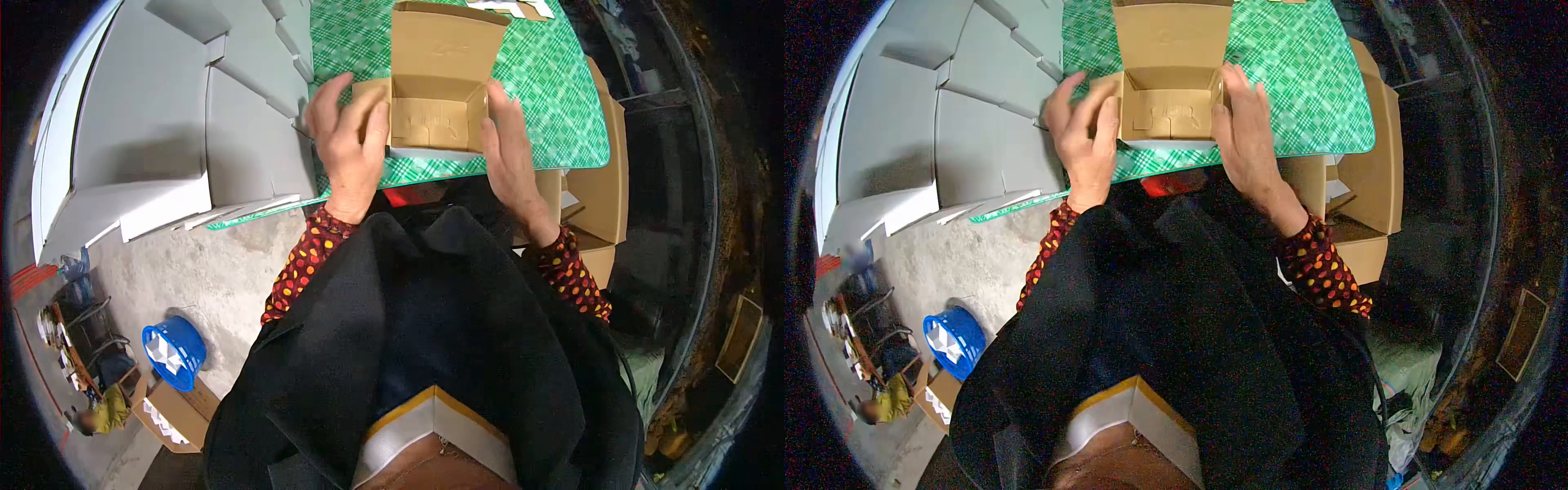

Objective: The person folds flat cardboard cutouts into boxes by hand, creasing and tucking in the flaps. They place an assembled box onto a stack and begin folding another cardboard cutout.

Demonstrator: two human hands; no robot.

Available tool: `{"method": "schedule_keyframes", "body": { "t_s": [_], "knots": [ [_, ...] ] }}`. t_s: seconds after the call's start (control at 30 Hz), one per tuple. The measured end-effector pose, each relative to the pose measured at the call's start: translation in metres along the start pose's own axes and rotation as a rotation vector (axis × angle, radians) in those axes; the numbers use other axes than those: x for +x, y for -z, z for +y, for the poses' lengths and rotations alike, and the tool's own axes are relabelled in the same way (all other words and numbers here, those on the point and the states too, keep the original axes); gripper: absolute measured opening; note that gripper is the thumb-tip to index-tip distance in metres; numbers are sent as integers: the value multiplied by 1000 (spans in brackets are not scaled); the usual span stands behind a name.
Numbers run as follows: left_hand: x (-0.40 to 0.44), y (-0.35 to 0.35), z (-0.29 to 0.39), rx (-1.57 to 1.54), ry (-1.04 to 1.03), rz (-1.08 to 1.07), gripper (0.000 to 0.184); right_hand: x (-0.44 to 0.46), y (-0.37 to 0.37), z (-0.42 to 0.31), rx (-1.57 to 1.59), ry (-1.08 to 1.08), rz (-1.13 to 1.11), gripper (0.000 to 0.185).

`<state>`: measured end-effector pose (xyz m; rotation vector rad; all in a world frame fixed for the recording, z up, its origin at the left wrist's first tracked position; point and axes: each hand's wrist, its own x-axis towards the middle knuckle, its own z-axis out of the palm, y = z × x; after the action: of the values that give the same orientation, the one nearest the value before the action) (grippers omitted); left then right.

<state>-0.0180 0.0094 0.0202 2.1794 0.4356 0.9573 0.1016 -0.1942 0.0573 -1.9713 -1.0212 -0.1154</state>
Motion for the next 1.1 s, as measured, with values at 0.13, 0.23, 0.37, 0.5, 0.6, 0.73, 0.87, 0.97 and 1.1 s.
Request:
{"method": "schedule_keyframes", "body": {
  "t_s": [0.13, 0.23, 0.37, 0.5, 0.6, 0.73, 0.87, 0.97, 1.1],
  "knots": [
    [-2, 4, 1, 251, -371, -109, 79, 8, 7, -4, -427, 264, -10, 34],
    [-7, -1, 20, 85, -243, -154, 86, 16, 14, -14, -303, 219, -8, 23],
    [-5, -5, 26, 86, -230, -132, 88, 49, 29, -26, -517, 279, -481, 17],
    [-7, -9, 25, 109, -244, -120, 89, 74, 10, 5, -489, 340, -829, 15],
    [-7, -12, 21, 135, -260, -107, 90, 88, -3, 16, -389, 391, -1017, 15],
    [-8, -12, 17, 134, -289, -109, 91, 98, -10, 10, -315, 301, -1062, 20],
    [-11, -12, 22, 60, -232, -151, 89, 86, -24, 21, -297, 455, -858, 15],
    [-12, -12, 24, -4, -195, -167, 88, 83, -38, 32, -297, 537, -803, 14],
    [-6, -14, 25, -105, -162, -179, 89, 95, -54, 35, -314, 640, -826, 15]
  ]
}}
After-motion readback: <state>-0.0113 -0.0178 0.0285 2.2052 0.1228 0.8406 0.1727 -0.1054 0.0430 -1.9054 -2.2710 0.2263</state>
